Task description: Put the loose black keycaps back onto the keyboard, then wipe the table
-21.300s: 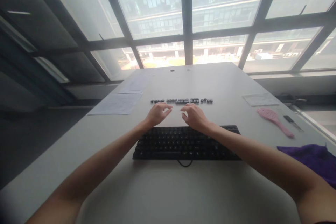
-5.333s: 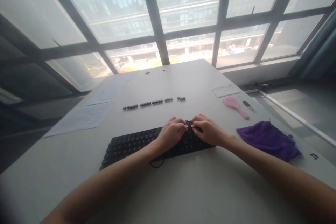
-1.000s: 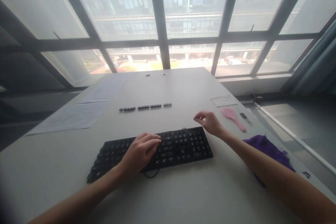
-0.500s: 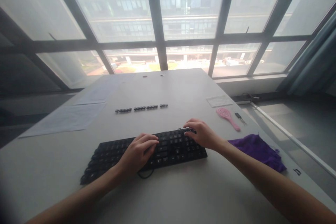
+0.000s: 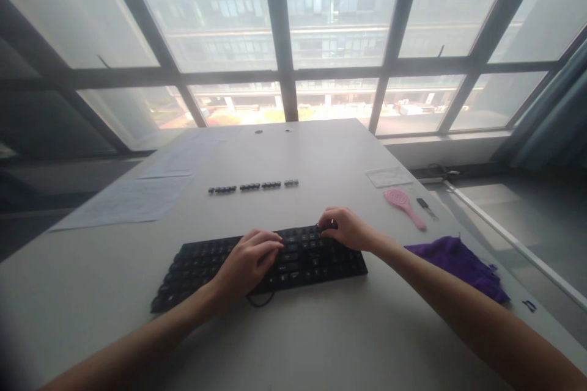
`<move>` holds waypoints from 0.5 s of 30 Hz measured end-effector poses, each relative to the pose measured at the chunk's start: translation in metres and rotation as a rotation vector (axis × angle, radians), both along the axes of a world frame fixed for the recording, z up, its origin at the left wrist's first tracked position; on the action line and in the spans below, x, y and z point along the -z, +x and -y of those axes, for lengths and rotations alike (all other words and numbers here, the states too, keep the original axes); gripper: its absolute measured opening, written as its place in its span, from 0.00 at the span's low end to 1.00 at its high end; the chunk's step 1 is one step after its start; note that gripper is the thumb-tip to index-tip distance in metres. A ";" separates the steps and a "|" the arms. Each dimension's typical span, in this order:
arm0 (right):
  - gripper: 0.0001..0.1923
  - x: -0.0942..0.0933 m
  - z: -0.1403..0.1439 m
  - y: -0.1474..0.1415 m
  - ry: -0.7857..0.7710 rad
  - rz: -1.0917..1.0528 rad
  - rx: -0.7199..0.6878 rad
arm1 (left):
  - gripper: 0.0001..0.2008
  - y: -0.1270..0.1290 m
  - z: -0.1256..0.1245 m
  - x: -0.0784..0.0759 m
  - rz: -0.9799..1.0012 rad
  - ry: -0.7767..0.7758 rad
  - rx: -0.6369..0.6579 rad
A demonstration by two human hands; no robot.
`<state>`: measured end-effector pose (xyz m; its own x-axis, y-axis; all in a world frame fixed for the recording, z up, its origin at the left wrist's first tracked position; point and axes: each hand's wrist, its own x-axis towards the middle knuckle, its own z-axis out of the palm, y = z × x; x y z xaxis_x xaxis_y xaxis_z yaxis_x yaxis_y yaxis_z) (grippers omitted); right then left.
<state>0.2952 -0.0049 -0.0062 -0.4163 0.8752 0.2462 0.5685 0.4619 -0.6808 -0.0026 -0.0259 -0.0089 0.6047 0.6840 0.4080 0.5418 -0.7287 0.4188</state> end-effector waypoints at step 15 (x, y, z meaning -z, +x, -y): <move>0.17 -0.019 0.062 -0.033 0.499 -0.265 0.002 | 0.18 0.061 0.012 -0.043 0.613 -0.992 0.085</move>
<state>0.2625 -0.0667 0.0128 -0.2824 0.6267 0.7263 0.4087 0.7636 -0.4999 0.0585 -0.0378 0.0342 0.5511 0.8333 -0.0425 0.0165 0.0401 0.9991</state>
